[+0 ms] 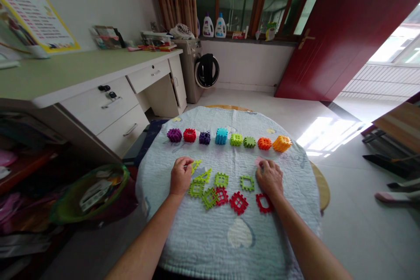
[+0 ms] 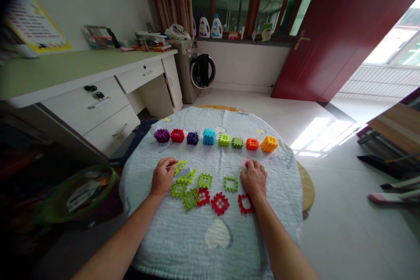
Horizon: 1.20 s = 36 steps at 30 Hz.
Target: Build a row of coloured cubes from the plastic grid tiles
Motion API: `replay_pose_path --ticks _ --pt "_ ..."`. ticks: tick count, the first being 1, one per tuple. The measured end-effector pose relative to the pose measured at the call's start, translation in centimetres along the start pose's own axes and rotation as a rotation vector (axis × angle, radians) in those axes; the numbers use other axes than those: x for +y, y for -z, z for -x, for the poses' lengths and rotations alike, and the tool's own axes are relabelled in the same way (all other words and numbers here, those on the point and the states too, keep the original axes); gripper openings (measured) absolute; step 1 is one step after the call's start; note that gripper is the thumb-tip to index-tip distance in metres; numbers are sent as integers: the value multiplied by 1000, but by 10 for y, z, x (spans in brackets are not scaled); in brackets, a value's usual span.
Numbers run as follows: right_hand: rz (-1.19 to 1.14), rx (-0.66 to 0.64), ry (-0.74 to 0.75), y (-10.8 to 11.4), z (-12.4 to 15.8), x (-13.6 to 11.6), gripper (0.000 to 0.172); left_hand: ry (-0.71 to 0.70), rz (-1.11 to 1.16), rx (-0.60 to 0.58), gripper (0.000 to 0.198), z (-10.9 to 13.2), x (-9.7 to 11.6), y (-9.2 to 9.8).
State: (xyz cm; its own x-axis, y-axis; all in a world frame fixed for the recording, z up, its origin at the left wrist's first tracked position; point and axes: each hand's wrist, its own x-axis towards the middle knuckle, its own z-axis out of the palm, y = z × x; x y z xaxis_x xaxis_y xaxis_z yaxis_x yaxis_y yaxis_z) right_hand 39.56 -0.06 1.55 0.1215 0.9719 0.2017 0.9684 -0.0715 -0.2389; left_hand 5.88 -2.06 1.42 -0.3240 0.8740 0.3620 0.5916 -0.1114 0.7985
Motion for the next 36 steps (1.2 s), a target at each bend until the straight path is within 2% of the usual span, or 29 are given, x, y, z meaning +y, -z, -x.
replay_pose_path --ticks 6,8,13,17,20,23,27,36 --pt "-12 3 10 -3 -1 4 19 -15 -109 34 23 2 -4 10" --pt "-23 -3 7 -4 -1 5 19 -48 -172 6 23 8 -4 17" --pt "-54 -7 7 -4 -2 6 20 -192 -320 -262 16 26 16 25" --pt "-71 8 7 -6 -1 8 20 -280 -420 -410 18 32 42 12" --pt "-106 13 4 -6 -1 10 20 -281 -452 -469 21 36 50 0" --pt "-146 19 9 -6 -1 13 19 -261 -422 -489 27 39 47 -6" --pt "-160 24 12 -6 -1 14 19 -229 -358 -502 32 38 39 -4" --pt "-116 28 24 -8 -1 13 21 -102 -378 -421 36 25 25 23"
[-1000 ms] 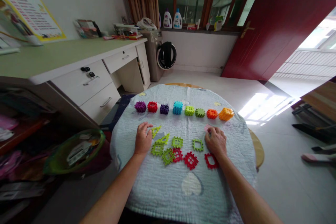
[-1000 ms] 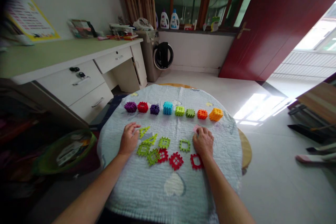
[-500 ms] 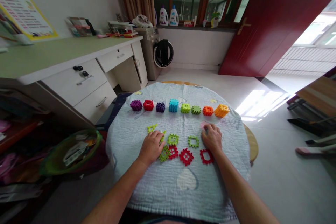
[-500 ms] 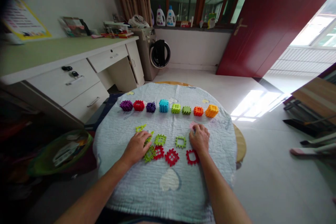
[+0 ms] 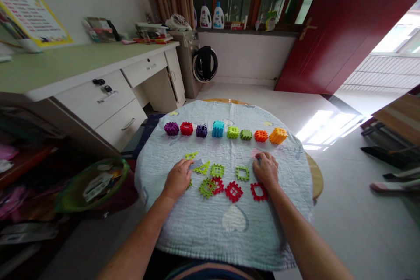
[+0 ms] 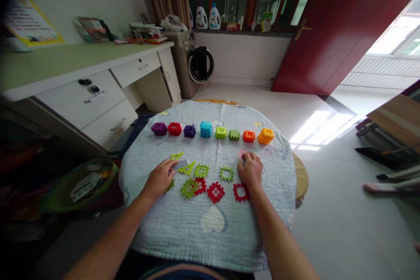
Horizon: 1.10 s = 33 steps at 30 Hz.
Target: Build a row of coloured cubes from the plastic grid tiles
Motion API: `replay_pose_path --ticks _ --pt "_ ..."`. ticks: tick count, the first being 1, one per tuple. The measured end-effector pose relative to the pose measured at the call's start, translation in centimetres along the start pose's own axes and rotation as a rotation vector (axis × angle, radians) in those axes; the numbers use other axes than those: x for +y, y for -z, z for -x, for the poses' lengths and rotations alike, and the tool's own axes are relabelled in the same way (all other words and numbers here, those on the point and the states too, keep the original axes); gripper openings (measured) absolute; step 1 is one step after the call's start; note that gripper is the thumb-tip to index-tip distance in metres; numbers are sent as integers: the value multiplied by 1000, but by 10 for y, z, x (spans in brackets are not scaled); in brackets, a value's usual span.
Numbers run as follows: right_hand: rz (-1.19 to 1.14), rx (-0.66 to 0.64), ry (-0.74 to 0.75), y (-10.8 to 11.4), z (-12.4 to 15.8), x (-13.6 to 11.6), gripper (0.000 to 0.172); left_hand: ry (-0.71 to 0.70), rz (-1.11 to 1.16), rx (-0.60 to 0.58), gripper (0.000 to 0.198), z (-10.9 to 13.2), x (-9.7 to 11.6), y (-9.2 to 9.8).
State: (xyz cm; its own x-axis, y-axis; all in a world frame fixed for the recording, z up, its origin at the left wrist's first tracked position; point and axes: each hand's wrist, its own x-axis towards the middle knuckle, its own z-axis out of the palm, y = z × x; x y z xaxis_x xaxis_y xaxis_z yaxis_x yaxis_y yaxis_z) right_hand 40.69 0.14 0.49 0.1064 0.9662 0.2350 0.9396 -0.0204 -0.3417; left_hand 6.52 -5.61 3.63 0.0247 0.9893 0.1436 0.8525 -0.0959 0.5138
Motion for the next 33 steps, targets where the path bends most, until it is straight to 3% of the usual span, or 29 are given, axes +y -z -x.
replay_pose_path --ticks 5,9,13,17,21,26,30,33 --pt "15 5 10 0 0 0 21 -11 39 28 29 15 -8 13" --pt "21 -8 4 2 0 -1 22 -40 64 -104 30 30 -16 20" --pt "24 -20 -2 2 0 -2 22 6 72 -201 50 33 -17 26" --pt "21 -24 -5 2 0 -2 22 32 50 -206 42 32 -5 25" --pt "28 -22 -4 1 -1 -1 22 -54 -128 -39 35 35 9 20" --pt "24 -16 3 0 0 -1 22 -168 -132 -171 53 41 17 21" --pt "32 -14 9 1 0 -1 22 -187 -101 -144 61 41 30 21" --pt "27 -13 4 2 0 -2 21 -211 -96 -179 62 41 45 10"
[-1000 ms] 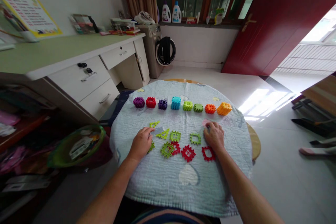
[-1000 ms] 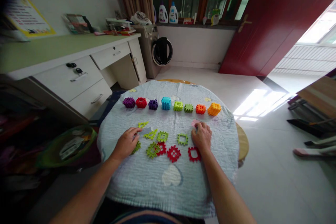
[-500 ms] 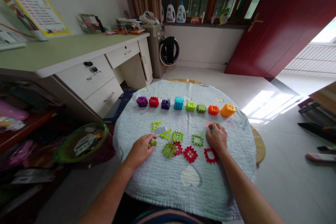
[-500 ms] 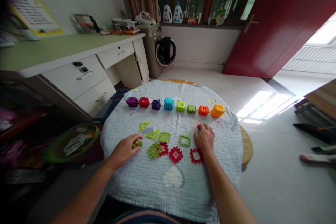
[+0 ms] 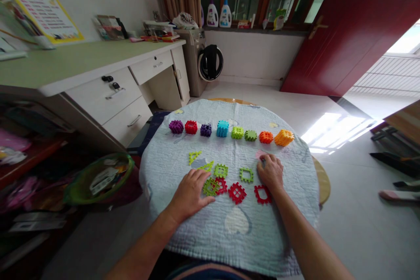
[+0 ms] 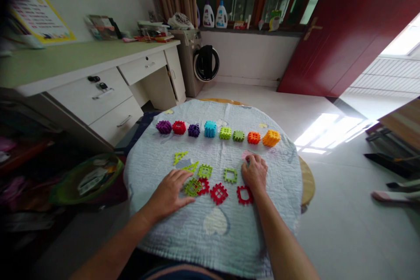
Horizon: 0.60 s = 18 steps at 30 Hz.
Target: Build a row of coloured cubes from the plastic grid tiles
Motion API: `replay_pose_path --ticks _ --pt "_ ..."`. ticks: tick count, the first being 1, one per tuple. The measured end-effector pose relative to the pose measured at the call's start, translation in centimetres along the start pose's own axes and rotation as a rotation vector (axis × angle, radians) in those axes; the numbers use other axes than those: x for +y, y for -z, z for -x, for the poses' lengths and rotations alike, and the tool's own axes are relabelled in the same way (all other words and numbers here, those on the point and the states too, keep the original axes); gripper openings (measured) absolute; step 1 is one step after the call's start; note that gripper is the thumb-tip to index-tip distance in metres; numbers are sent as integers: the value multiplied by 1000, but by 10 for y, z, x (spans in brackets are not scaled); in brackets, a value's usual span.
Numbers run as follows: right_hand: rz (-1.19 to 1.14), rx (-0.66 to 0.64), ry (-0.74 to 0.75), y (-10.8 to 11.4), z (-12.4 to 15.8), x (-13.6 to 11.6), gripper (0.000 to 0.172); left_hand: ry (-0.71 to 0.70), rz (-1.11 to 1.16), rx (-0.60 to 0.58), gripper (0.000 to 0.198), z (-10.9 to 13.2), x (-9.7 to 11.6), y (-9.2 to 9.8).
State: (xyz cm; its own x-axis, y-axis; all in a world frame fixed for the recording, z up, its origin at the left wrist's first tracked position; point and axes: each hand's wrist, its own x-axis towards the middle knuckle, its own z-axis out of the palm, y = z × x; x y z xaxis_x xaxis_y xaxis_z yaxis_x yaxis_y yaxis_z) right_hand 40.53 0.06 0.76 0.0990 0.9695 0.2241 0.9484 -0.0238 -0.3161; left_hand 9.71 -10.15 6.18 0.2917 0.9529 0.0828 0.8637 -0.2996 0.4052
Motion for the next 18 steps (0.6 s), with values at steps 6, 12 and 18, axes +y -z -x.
replay_pose_path --ticks 6,12,18 --pt "-1 -9 -4 2 0 -1 21 72 -42 -22 48 -12 16 -20" --pt "4 5 -6 0 0 -1 22 97 225 -60 41 -28 6 -6" --pt "13 3 -16 1 0 -3 20 242 578 -44 37 -33 -30 18"
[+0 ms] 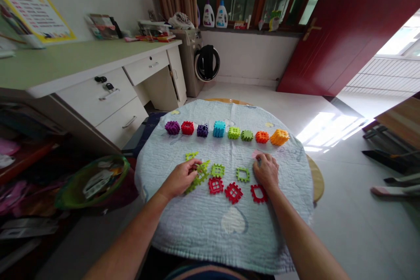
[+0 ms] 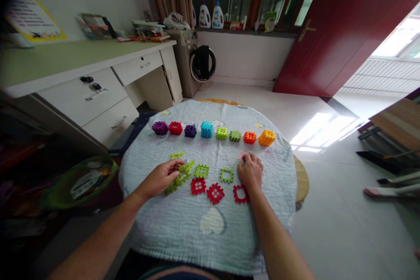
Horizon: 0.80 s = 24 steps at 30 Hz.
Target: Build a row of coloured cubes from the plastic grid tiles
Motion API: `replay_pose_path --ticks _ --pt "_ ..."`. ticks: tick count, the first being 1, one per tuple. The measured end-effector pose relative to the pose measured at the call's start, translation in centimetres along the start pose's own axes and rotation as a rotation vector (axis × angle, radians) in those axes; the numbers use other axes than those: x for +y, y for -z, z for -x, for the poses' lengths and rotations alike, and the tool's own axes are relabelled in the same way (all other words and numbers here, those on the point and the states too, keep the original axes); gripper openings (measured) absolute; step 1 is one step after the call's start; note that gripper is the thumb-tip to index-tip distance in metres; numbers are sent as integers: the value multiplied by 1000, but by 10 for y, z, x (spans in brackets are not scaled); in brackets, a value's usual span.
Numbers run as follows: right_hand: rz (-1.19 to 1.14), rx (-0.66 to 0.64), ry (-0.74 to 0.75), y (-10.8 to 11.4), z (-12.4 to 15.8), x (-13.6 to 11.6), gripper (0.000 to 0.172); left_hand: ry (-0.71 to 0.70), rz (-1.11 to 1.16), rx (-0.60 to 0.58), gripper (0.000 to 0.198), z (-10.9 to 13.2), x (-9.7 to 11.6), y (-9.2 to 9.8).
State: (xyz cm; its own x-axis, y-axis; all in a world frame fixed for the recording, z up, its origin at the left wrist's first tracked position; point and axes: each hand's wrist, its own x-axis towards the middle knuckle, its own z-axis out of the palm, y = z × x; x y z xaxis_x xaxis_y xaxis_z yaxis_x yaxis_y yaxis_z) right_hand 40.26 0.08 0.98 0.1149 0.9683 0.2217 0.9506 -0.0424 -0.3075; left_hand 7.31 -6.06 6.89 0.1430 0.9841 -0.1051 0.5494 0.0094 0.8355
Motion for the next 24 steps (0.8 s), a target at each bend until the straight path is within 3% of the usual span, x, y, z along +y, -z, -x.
replay_pose_path --ticks 6,9,15,20,24 --pt "12 -6 0 1 0 -1 21 46 4 -116 36 17 -11 27" --pt "18 -12 2 1 0 -1 21 12 -92 -106 32 23 -14 24" --pt "18 -13 2 1 0 -1 20 -85 -335 175 30 26 -25 8" --pt "16 -11 2 0 0 0 21 -83 -487 101 52 36 -29 6" --pt "15 -13 0 0 0 0 21 -46 -594 85 48 39 -24 5"
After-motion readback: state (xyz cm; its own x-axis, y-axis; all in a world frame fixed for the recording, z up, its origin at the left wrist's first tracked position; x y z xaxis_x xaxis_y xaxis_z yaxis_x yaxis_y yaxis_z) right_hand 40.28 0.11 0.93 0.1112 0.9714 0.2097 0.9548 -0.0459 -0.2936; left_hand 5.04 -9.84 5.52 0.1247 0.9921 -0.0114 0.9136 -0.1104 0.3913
